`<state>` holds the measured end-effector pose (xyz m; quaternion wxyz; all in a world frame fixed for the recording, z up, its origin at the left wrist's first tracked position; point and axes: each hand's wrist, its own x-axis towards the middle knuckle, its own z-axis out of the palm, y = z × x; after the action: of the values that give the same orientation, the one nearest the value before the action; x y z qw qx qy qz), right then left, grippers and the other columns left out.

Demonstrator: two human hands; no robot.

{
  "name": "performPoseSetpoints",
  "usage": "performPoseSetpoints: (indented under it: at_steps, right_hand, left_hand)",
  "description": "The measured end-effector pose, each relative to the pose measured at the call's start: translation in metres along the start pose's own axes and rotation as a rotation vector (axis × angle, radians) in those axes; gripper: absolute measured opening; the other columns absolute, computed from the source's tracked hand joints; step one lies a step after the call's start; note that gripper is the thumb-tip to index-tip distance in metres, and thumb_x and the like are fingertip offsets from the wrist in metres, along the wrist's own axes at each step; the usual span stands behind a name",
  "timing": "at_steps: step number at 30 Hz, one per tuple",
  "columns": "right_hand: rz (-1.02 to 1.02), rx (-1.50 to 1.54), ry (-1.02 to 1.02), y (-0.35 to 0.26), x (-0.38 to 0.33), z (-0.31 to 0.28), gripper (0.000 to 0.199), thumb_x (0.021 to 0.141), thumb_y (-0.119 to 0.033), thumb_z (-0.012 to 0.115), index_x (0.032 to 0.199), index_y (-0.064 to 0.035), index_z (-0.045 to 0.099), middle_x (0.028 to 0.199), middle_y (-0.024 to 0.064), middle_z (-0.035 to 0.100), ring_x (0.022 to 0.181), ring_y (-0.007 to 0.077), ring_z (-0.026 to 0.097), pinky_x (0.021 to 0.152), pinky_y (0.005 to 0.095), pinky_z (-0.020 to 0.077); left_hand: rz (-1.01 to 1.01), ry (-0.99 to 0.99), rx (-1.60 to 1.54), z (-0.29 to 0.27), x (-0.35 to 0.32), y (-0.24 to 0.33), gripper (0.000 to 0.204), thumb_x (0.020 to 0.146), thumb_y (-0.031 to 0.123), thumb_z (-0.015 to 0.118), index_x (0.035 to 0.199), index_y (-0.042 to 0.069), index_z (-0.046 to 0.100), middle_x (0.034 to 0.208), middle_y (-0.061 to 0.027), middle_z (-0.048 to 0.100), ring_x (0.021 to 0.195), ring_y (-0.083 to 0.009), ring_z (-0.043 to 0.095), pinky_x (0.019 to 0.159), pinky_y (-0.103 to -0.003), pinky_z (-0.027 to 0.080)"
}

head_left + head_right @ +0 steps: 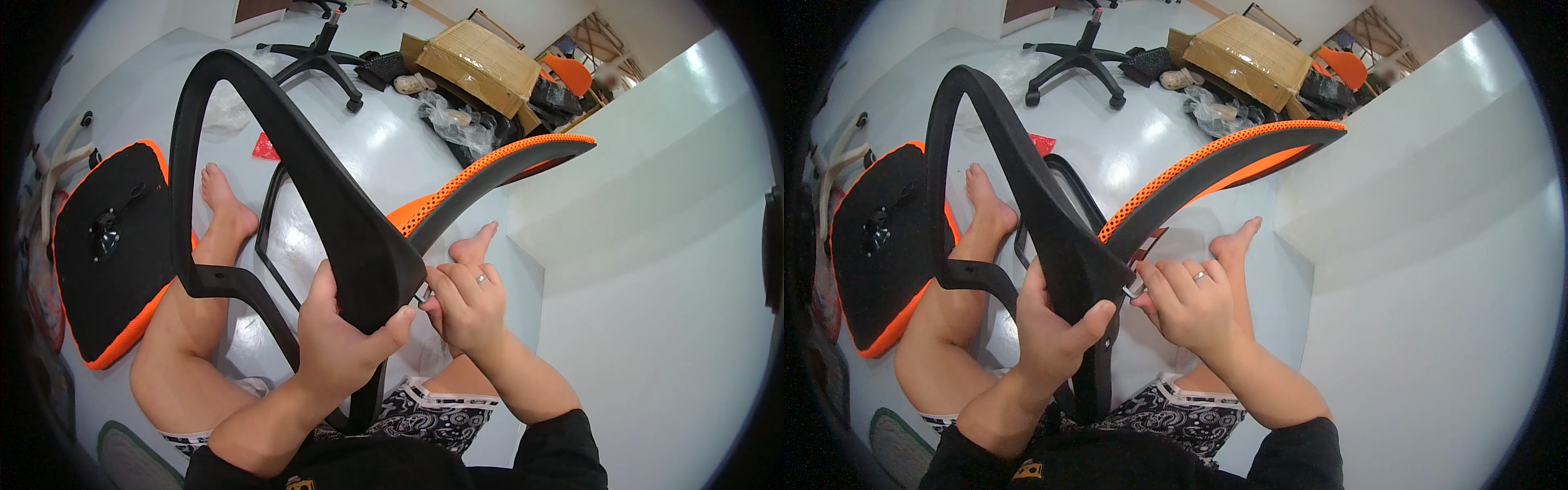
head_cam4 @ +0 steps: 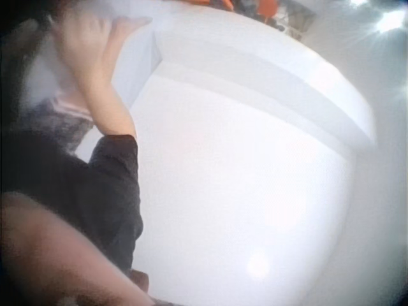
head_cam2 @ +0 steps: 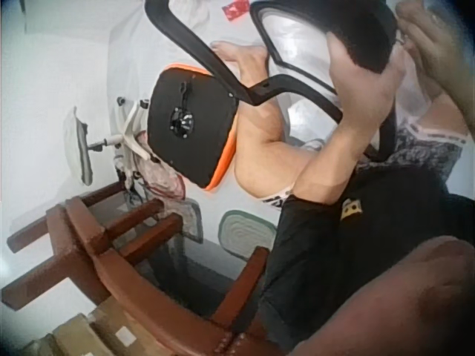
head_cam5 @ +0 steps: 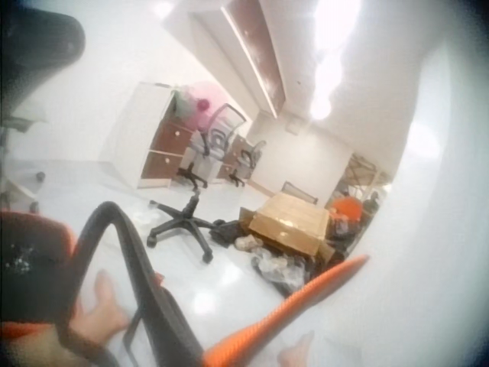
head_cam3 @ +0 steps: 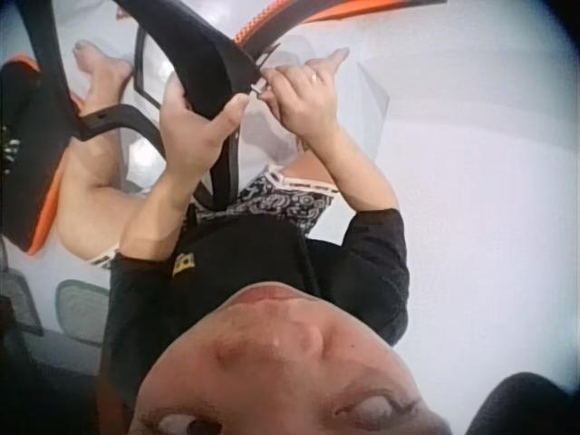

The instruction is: The person assembles an orange and black mesh office chair by attaching the backrest to the seat using a metal hook and screws. They sit on the floor, manipulate the components, and secure the parts together.

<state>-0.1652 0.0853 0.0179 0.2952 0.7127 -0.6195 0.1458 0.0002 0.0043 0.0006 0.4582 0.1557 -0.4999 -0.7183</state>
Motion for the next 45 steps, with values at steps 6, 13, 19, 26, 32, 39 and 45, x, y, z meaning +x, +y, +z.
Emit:
performPoseSetpoints:
  at_steps: [6, 13, 19, 26, 32, 39, 45]
  right_hand:
    - [0.132, 0.136, 0.036, -0.013, 0.003, 0.01, 0.04, 0.093, -0.028, 0.045, 0.066, 0.0008, 0.051, 0.064, 0.0091, 0.043, 0.068, 0.0354, 0.052, 0.1, 0.067, 0.0225]
    - [0.308, 0.162, 0.301, -0.03, 0.002, 0.033, 0.018, 0.075, -0.02, 0.059, 0.069, -0.0062, 0.05, 0.064, 0.0093, 0.046, 0.058, 0.0279, 0.049, 0.049, 0.0351, 0.0378]
    - [0.516, 0.349, 0.279, -0.055, 0.001, 0.034, 0.028, 0.088, -0.026, 0.046, 0.071, -0.0037, 0.047, 0.065, 0.0134, 0.044, 0.06, 0.0339, 0.047, 0.053, 0.0388, 0.0364]
    - [0.661, 0.694, 0.241, -0.069, -0.017, 0.043, 0.038, 0.096, -0.03, 0.039, 0.074, -0.0009, 0.048, 0.066, 0.0157, 0.043, 0.06, 0.0349, 0.047, 0.053, 0.0389, 0.0365]
    - [0.457, 0.697, 0.197, -0.037, -0.017, 0.034, 0.029, 0.09, -0.029, 0.052, 0.076, -0.0035, 0.054, 0.069, 0.0119, 0.051, 0.064, 0.0317, 0.053, 0.056, 0.0364, 0.0418]
    - [0.325, 0.848, 0.232, -0.02, -0.024, 0.032, 0.011, 0.077, -0.015, 0.066, 0.081, -0.0078, 0.059, 0.074, 0.0059, 0.059, 0.067, 0.0243, 0.059, 0.058, 0.0318, 0.0462]
    - [0.261, 1.017, 0.211, -0.013, -0.02, 0.039, 0.011, 0.076, -0.013, 0.066, 0.084, -0.0097, 0.06, 0.073, 0.0039, 0.06, 0.066, 0.0227, 0.061, 0.055, 0.0308, 0.047]
  left_hand:
    - [0.004, -0.013, 0.001, 0.0, 0.0, 0.0, 0.045, 0.072, 0.005, 0.069, 0.109, -0.003, 0.045, 0.097, -0.008, 0.059, 0.088, -0.0113, 0.058, 0.078, -0.025, 0.047]
    - [0.011, 0.003, -0.019, 0.004, 0.003, 0.0, 0.043, 0.072, 0.002, 0.067, 0.108, -0.004, 0.045, 0.096, -0.0087, 0.06, 0.087, -0.0113, 0.06, 0.077, -0.024, 0.049]
    - [0.056, 0.028, -0.024, 0.008, 0.005, 0.006, 0.036, 0.075, -0.003, 0.063, 0.105, -0.007, 0.043, 0.091, -0.012, 0.063, 0.078, -0.0153, 0.065, 0.072, -0.024, 0.052]
    - [0.046, 0.038, -0.047, 0.011, 0.004, 0.003, 0.034, 0.075, -0.004, 0.063, 0.103, -0.006, 0.044, 0.09, -0.0114, 0.063, 0.075, -0.0151, 0.065, 0.069, -0.024, 0.052]
    - [0.01, 0.018, -0.021, 0.008, 0.004, -0.002, 0.043, 0.076, -0.001, 0.066, 0.112, -0.004, 0.043, 0.099, -0.0097, 0.06, 0.087, -0.0143, 0.06, 0.08, -0.025, 0.047]
    - [-0.089, -0.05, -0.016, 0.001, -0.015, -0.005, 0.063, 0.084, 0.023, 0.059, 0.131, -0.004, 0.027, 0.121, -0.0134, 0.047, 0.112, -0.0183, 0.047, 0.095, -0.032, 0.038]
    - [-0.095, -0.034, 0.159, 0.001, -0.04, -0.007, 0.077, 0.08, 0.027, 0.062, 0.136, -0.004, 0.019, 0.128, -0.0134, 0.041, 0.118, -0.02, 0.041, 0.099, -0.033, 0.033]
